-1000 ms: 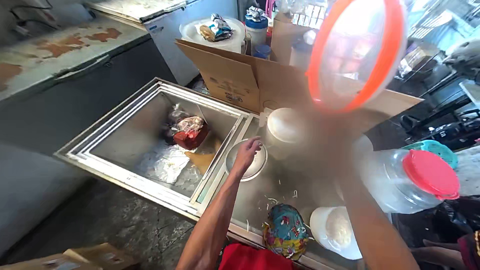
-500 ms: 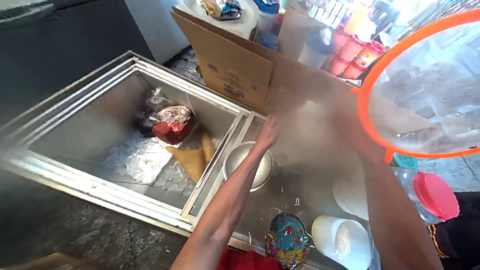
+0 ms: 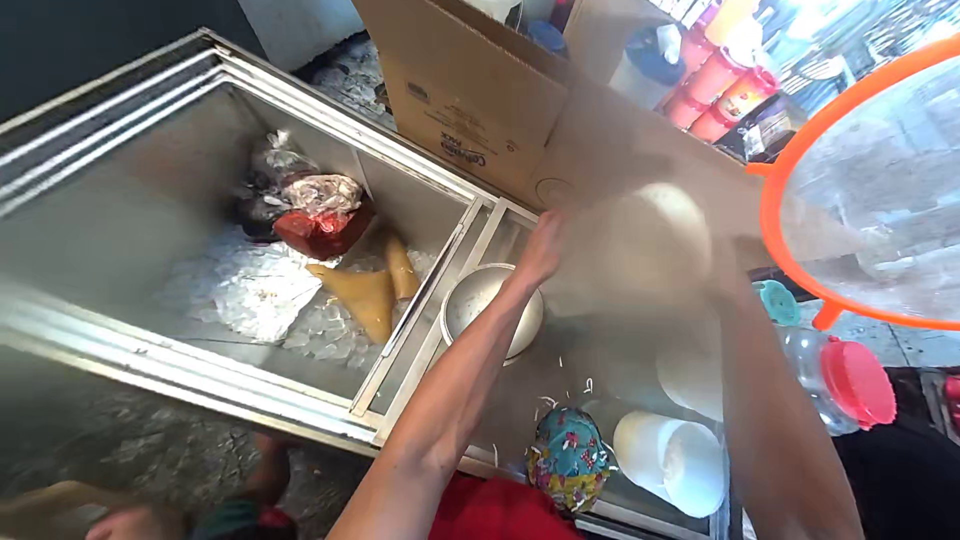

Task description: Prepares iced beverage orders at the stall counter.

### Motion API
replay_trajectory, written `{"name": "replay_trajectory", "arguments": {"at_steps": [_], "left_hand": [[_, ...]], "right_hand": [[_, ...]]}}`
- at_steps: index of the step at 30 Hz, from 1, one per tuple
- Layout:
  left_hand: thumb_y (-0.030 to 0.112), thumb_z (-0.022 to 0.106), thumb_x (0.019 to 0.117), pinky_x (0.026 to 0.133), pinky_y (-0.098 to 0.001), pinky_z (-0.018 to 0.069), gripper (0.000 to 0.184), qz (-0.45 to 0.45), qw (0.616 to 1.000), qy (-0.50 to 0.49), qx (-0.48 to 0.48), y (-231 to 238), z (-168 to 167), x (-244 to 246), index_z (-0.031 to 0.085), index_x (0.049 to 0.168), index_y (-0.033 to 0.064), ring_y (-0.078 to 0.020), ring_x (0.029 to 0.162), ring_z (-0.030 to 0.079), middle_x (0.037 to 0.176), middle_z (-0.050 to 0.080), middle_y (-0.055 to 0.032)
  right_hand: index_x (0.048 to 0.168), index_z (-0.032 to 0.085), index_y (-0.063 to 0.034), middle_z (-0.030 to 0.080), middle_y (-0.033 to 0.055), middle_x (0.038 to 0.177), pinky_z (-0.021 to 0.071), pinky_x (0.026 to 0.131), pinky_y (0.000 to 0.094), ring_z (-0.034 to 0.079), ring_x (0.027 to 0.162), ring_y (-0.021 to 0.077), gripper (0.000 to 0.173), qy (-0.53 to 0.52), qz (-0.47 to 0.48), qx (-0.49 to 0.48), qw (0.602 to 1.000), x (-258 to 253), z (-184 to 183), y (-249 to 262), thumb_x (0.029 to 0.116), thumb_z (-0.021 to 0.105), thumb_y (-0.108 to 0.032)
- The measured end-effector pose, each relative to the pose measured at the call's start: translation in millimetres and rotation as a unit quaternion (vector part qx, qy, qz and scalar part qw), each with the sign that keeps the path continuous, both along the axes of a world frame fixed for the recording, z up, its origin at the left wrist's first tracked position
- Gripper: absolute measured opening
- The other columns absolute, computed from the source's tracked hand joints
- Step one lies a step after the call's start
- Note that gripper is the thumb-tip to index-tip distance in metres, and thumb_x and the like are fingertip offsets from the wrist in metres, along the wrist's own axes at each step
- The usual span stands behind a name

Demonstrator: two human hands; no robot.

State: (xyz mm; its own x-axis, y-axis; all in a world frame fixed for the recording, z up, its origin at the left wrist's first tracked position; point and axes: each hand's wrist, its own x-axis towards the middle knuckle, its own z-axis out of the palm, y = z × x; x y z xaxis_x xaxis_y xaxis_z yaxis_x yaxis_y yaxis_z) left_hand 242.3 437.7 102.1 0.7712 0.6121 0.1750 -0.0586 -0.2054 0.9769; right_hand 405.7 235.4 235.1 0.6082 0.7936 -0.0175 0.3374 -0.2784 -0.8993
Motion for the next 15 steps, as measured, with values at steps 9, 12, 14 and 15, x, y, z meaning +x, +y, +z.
{"name": "replay_trajectory", "arguments": {"at_steps": [9, 12, 14, 15], "left_hand": [[0.019, 0.038, 0.1085, 0.109, -0.0471, 0.0454, 0.044, -0.007, 1.0, -0.009, 0.007, 0.4, -1.3, 0.4, 0.054, 0.149, 0.0138, -0.0285, 0.134, 0.052, 0.149, 0.05, -0.018], [0.02, 0.036, 0.1092, 0.101, -0.0443, 0.0509, 0.044, -0.009, 1.0, -0.007, 0.002, 0.9, -2.9, 1.1, 0.054, 0.149, 0.0151, -0.0267, 0.125, 0.058, 0.148, 0.05, -0.0175], [0.021, 0.034, 0.1095, 0.095, -0.0427, 0.0541, 0.044, -0.01, 1.0, -0.012, -0.002, 1.2, -3.9, 2.2, 0.055, 0.148, 0.014, -0.0259, 0.119, 0.061, 0.147, 0.051, -0.0174], [0.021, 0.033, 0.1098, 0.095, -0.0426, 0.0546, 0.044, -0.011, 1.0, -0.012, -0.008, 1.2, -3.0, 1.9, 0.055, 0.148, 0.014, -0.0256, 0.119, 0.062, 0.148, 0.051, -0.0169]], "right_hand": [[0.115, 0.063, -0.0043, 0.067, 0.0064, 0.091, 0.0585, 0.073, 0.0341, 0.065, 0.075, 0.0112, 0.019, -0.124, -0.008, -0.082, 0.989, -1.9, 0.3, 7.6, 0.1082, 0.05, -0.016], [0.116, 0.065, -0.0027, 0.068, 0.0147, 0.091, 0.0574, 0.071, 0.0472, 0.066, 0.074, 0.0239, 0.027, -0.245, 0.024, -0.155, 0.957, -18.2, 3.7, 15.1, 0.1087, 0.052, -0.026], [0.114, 0.066, -0.0002, 0.068, 0.0193, 0.096, 0.0565, 0.075, 0.0545, 0.067, 0.081, 0.032, 0.027, -0.301, 0.052, -0.169, 0.937, -26.0, 2.2, 16.6, 0.1078, 0.054, -0.024], [0.113, 0.066, 0.0012, 0.067, 0.0211, 0.098, 0.056, 0.077, 0.0559, 0.068, 0.084, 0.0348, 0.026, -0.324, 0.064, -0.17, 0.928, -29.2, 1.5, 16.2, 0.1074, 0.055, -0.022]]}}
